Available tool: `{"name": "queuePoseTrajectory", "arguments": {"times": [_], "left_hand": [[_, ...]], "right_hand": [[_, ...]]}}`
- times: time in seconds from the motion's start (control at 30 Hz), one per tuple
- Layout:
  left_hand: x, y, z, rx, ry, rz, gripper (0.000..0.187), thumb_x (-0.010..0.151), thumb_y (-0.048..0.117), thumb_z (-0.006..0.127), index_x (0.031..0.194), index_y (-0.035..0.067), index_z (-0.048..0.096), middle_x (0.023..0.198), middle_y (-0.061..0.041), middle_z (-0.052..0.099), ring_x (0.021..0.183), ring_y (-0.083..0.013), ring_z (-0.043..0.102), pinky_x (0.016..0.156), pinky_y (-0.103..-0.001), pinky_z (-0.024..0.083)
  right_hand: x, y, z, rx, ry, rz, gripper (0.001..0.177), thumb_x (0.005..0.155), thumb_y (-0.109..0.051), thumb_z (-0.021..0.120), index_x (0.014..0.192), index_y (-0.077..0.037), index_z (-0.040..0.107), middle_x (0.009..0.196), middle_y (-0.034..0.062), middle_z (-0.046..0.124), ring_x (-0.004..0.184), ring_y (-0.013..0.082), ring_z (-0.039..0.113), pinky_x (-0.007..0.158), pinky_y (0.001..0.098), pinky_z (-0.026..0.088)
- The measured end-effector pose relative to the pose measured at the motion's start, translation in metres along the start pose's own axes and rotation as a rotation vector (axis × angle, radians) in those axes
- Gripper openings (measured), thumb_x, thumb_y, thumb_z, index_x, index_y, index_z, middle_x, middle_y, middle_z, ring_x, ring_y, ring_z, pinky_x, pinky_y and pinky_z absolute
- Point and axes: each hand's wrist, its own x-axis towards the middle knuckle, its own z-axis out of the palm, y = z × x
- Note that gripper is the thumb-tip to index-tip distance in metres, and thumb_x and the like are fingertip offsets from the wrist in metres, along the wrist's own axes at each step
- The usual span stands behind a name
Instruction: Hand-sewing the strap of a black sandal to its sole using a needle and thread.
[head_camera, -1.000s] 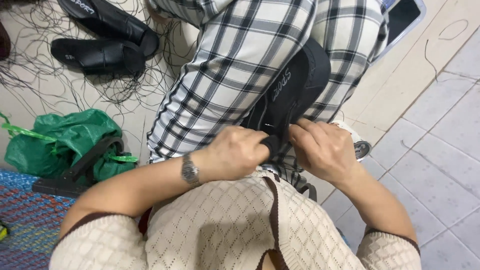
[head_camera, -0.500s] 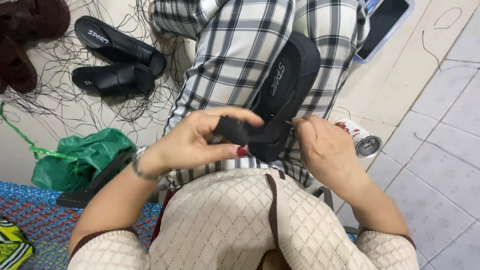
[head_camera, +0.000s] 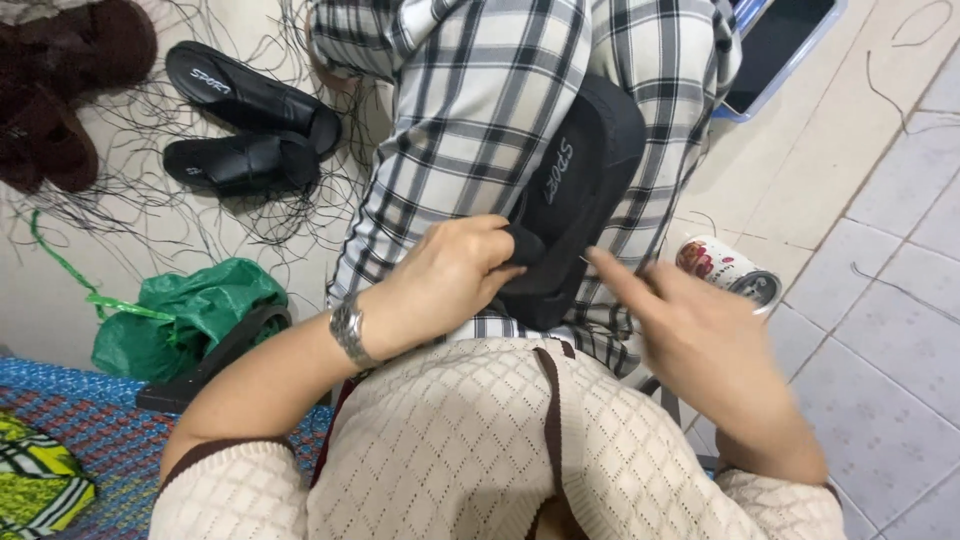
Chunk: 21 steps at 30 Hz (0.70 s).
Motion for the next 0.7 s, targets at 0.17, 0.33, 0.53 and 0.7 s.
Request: {"name": "queuePoseTrajectory", "arguments": {"times": [0.17,0.33,0.53,0.7], "left_hand": [[-0.011,0.005,-0.006,-0.108,0.203,0.02,0.011,0.093,0.004,0.069,0.09,-0.006,0.068,0.094,-0.018,0.07,0.08,-0.0246,0.072,0.067,-0.027,0.064],[-0.022,0.009,-0.002,0.292,0.377,0.101,0.009,0.089,0.007,0.075,0.083,0.0,0.072,0.101,-0.016,0.067,0.088,-0.0386,0.067,0.068,-0.041,0.049],[-0.023,0.027,-0.002,0.464,0.465,0.2,0.033,0.095,0.025,0.076,0.078,-0.002,0.069,0.136,-0.028,0.056,0.118,-0.0483,0.056,0.089,-0.05,0.038],[-0.034,-0.017,0.045,0.136,0.202,0.152,0.031,0.088,0.023,0.078,0.076,-0.003,0.069,0.09,-0.027,0.07,0.087,-0.0438,0.072,0.067,-0.044,0.055]], "right_hand": [[-0.018,0.026,-0.017,0.477,0.003,0.09,0.039,0.096,-0.002,0.064,0.135,-0.001,0.06,0.106,0.01,0.073,0.085,0.0192,0.07,0.071,0.0326,0.057],[0.002,0.009,0.035,0.329,0.14,0.031,0.038,0.095,-0.008,0.062,0.13,-0.019,0.071,0.095,0.0113,0.073,0.076,0.0295,0.071,0.063,0.0356,0.055],[0.004,0.011,0.035,0.183,0.093,0.016,0.042,0.092,-0.011,0.064,0.131,-0.026,0.071,0.095,0.0097,0.073,0.077,0.0257,0.072,0.064,0.0334,0.055],[0.014,-0.003,0.02,-0.03,0.016,-0.006,0.053,0.084,-0.011,0.068,0.134,-0.027,0.07,0.089,0.0109,0.073,0.071,0.0217,0.073,0.059,0.0282,0.055]]}}
